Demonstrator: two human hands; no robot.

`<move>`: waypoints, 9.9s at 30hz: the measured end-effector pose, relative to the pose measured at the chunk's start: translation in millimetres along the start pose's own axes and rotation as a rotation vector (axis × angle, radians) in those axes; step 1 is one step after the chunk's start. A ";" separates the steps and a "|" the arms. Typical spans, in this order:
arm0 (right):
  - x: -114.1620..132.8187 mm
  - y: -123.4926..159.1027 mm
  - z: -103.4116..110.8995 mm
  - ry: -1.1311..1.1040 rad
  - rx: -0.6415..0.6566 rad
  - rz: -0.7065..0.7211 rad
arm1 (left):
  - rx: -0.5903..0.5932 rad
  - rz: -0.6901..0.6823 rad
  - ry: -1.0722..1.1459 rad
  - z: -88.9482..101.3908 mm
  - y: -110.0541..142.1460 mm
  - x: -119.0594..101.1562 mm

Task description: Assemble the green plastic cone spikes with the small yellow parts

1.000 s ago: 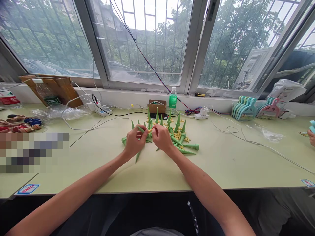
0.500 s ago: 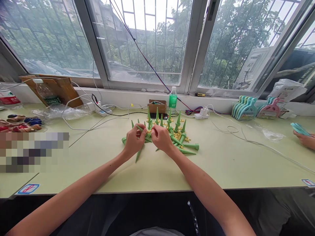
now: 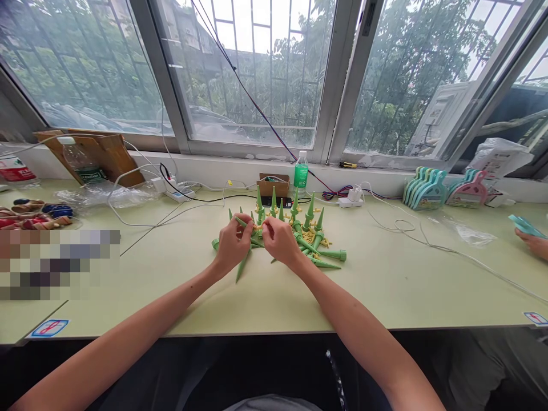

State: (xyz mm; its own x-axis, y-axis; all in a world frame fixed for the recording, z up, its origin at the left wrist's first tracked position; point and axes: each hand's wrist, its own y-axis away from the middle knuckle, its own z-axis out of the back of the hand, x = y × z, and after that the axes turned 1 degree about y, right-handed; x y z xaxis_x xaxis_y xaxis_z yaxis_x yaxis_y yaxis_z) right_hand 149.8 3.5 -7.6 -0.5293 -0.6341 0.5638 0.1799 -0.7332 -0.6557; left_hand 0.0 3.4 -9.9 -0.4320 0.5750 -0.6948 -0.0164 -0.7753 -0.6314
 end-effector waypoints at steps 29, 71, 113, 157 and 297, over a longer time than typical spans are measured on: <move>-0.4 2.9 -3.5 -0.054 0.037 0.014 | 0.028 0.005 0.019 0.5 1.8 -3.9; -1.3 4.1 -5.6 -0.062 0.061 -0.050 | 0.020 0.012 0.028 0.7 1.1 -3.8; -5.5 3.9 -9.3 0.047 0.063 -0.029 | 0.023 0.015 -0.023 0.8 1.3 -3.9; 5.4 5.1 -6.2 0.050 0.060 -0.047 | 0.008 -0.003 -0.005 -0.4 1.9 -5.4; -1.3 5.4 -9.0 0.239 0.117 -0.153 | 0.051 -0.003 0.021 -0.9 2.8 -2.4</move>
State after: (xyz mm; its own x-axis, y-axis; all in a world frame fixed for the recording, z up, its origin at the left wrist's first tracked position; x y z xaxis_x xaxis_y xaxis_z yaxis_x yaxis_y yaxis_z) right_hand 144.0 2.6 -16.3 -0.7351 -0.4487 0.5083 0.1705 -0.8479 -0.5020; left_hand 1.8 0.0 -10.3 -0.4127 0.5825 -0.7002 -0.0635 -0.7853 -0.6158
